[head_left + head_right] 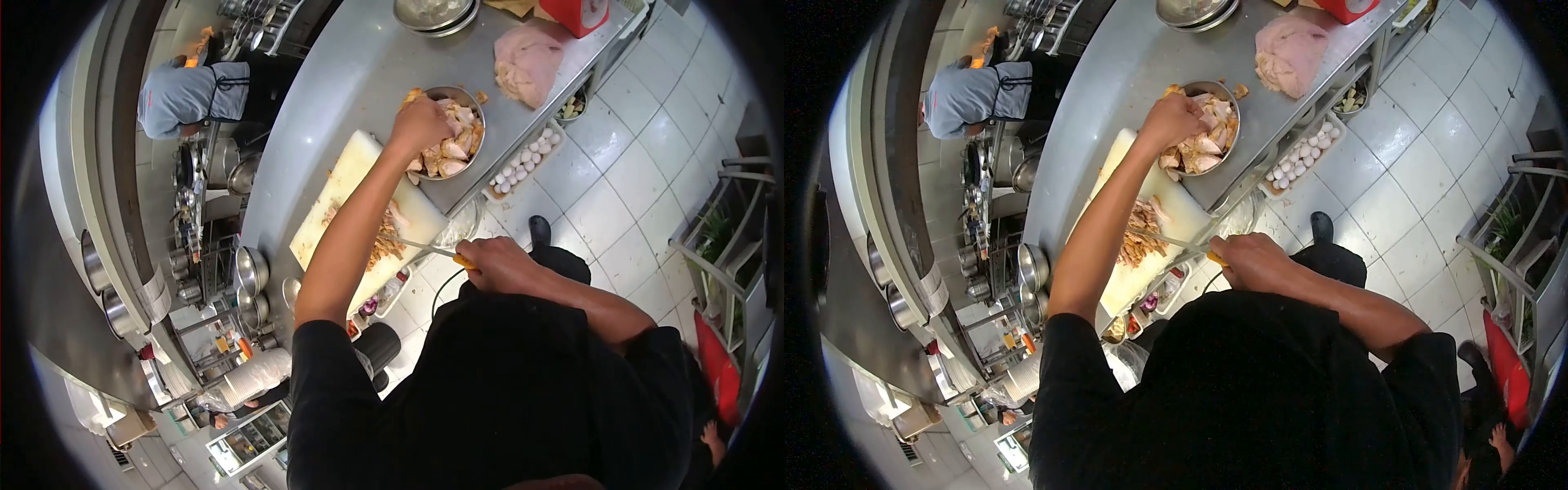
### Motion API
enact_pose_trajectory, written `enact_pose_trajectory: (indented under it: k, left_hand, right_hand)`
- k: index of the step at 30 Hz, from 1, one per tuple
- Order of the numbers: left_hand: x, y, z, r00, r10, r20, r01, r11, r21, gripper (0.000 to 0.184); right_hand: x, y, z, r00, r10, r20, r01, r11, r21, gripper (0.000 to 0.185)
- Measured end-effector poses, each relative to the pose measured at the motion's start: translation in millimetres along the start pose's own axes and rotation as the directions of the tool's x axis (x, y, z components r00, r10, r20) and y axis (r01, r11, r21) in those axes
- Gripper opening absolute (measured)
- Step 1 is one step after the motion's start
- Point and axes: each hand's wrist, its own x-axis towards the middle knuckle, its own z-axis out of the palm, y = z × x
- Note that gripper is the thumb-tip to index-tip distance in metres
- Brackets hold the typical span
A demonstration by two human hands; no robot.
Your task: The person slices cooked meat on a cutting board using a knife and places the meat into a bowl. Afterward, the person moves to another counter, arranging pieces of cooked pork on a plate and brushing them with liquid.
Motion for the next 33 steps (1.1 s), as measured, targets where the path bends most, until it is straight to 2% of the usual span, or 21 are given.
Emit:
enact_pose_trajectory:
  k: [2, 6, 9, 11, 12, 14, 15, 17, 18, 21, 22, 24, 25, 29, 31, 32, 33]
  left_hand:
    - [12.4, -2.3, 10.6, 0.985, -0.173, -0.016, 0.174, 0.984, 0.038, 0.033]
    - [15.7, 2.3, 19.1, 0.989, -0.118, -0.085, 0.128, 0.985, 0.116, 0.028]
    - [16.4, -1.5, 20.7, 0.989, -0.087, -0.116, 0.093, 0.994, 0.049, 0.027]
    - [17.2, -7.4, 19.5, 0.992, -0.086, -0.087, 0.076, 0.99, -0.117, 0.024]
    - [15.9, -10.2, 16.2, 0.992, -0.084, -0.092, 0.072, 0.99, -0.119, 0.024]
    - [12.7, -19.4, 6.2, 0.986, -0.145, -0.084, 0.101, 0.913, -0.396, 0.019]
    - [8.2, -21.4, -0.3, 0.986, -0.143, -0.088, 0.097, 0.913, -0.396, 0.019]
    - [-0.4, -26.3, -14.9, 0.981, -0.139, -0.135, -0.005, 0.68, -0.734, 0.015]
    - [-7.4, -26.7, -24.4, 0.979, -0.143, -0.146, -0.011, 0.677, -0.736, 0.015]
    - [-37.1, -23.3, -52.2, 0.953, -0.181, -0.243, -0.117, 0.521, -0.845, 0.015]
    - [-50.4, -23.8, -58.6, 0.945, -0.196, -0.262, -0.128, 0.516, -0.847, 0.015]
    - [-80.4, -32.2, -69.0, 0.92, -0.197, -0.34, -0.254, 0.361, -0.897, 0.019]
    - [-99.1, -38.1, -74.7, 0.911, -0.2, -0.36, -0.276, 0.352, -0.894, 0.022]
    - [-187.1, -70.2, -81.5, 0.841, -0.343, -0.418, -0.336, 0.274, -0.901, 0.022]
    - [-229.3, -105.4, -66.2, 0.785, -0.447, -0.429, -0.343, 0.263, -0.902, 0.022]
    - [-250.0, -122.0, -57.7, 0.761, -0.493, -0.422, -0.335, 0.259, -0.906, 0.022]
    - [-273.7, -132.3, -48.2, 0.73, -0.547, -0.409, -0.334, 0.236, -0.912, 0.018]
  right_hand:
    - [-0.2, -3.3, -1.2, 1.0, -0.002, -0.008, 0.002, 1.0, -0.008, 0.021]
    - [-2.3, -7.9, 0.1, 0.999, -0.017, -0.037, 0.017, 1.0, -0.018, 0.019]
    - [-4.6, -9.0, 2.6, 0.999, -0.015, -0.046, 0.014, 1.0, -0.026, 0.018]
    - [-5.8, -11.4, 2.1, 0.998, -0.019, -0.052, 0.017, 0.999, -0.036, 0.019]
    - [-6.8, -12.6, 2.2, 0.998, -0.018, -0.055, 0.016, 0.999, -0.039, 0.019]
    - [-7.8, -14.7, 2.9, 0.998, -0.014, -0.063, 0.011, 0.999, -0.042, 0.019]
    - [-8.5, -16.0, 4.2, 0.998, -0.008, -0.067, 0.006, 0.999, -0.038, 0.019]
    - [-9.2, -17.8, 6.2, 0.997, -0.014, -0.081, 0.01, 0.999, -0.044, 0.019]
    - [-9.2, -18.6, 7.3, 0.996, -0.017, -0.091, 0.013, 0.999, -0.046, 0.019]
    - [-8.2, -22.0, 10.0, 0.997, -0.023, -0.078, 0.018, 0.998, -0.066, 0.019]
    - [-7.5, -23.4, 11.0, 0.997, -0.041, -0.062, 0.036, 0.996, -0.079, 0.019]
    - [-6.5, -26.9, 14.4, 0.999, 0.02, -0.04, -0.023, 0.997, -0.077, 0.021]
    - [-5.9, -29.2, 16.5, 1.0, -0.004, -0.01, 0.003, 0.996, -0.092, 0.021]
    - [0.7, -41.9, 25.6, 0.999, 0.026, -0.044, -0.03, 0.995, -0.098, 0.025]
    - [4.5, -43.9, 32.8, 0.994, 0.1, -0.046, -0.103, 0.992, -0.074, 0.028]
    - [8.0, -49.2, 37.3, 0.997, 0.073, -0.001, -0.073, 0.993, -0.091, 0.028]
    - [10.3, -56.7, 40.6, 0.996, 0.08, -0.044, -0.084, 0.993, -0.079, 0.03]
